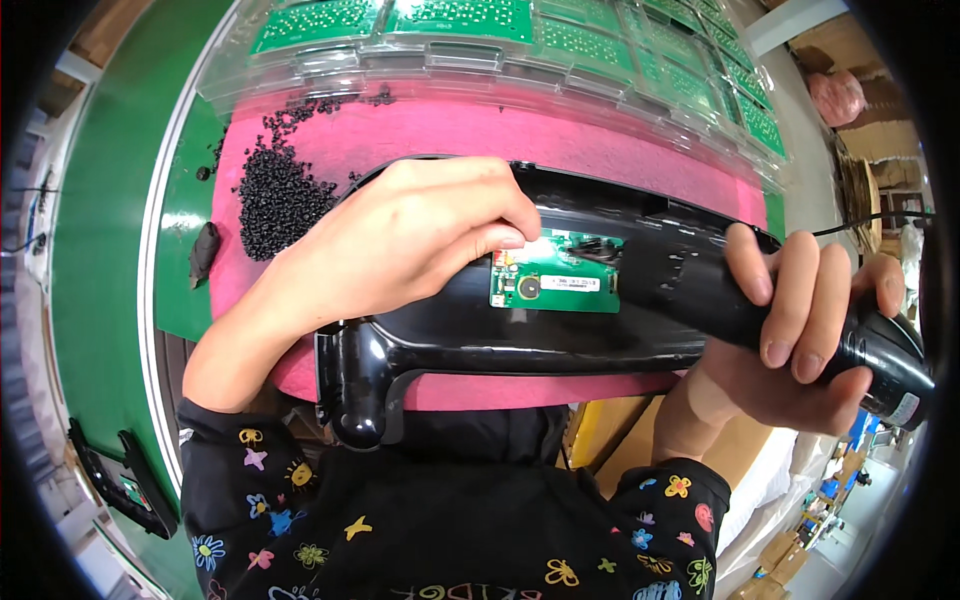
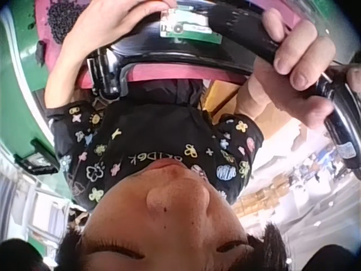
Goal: Assembling electronic devices by placing circuit boards into plastic housings and securing them with screws using an electric screwdriver.
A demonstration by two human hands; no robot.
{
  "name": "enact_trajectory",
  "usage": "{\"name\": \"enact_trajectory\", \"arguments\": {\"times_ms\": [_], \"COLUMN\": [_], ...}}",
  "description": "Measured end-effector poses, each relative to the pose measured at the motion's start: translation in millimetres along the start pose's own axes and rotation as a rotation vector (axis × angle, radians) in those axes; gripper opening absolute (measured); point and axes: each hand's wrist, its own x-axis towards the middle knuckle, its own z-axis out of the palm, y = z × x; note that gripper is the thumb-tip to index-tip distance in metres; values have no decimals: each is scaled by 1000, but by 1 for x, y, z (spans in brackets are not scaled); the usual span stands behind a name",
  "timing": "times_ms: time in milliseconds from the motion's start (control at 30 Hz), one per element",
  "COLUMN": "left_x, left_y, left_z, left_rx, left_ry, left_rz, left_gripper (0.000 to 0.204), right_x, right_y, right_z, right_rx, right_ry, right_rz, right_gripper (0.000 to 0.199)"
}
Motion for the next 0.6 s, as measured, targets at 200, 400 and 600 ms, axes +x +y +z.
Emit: {"name": "enact_trajectory", "arguments": {"times_ms": [200,400,600], "left_x": [-5,-5,-10], "left_y": [2,3,7], "left_z": [0,2,0], "left_rx": [60,163,108], "left_ry": [-149,-280,-259], "left_rz": [26,41,-85], "left_gripper": [15,19,17], "right_x": [1,3,3], "right_y": [-14,-7,-5], "right_z": [-21,-24,-19], "right_rx": [-312,-371,-404], "right_ry": [22,1,20], "right_rz": [96,184,204], "right_gripper": [27,26,26]}}
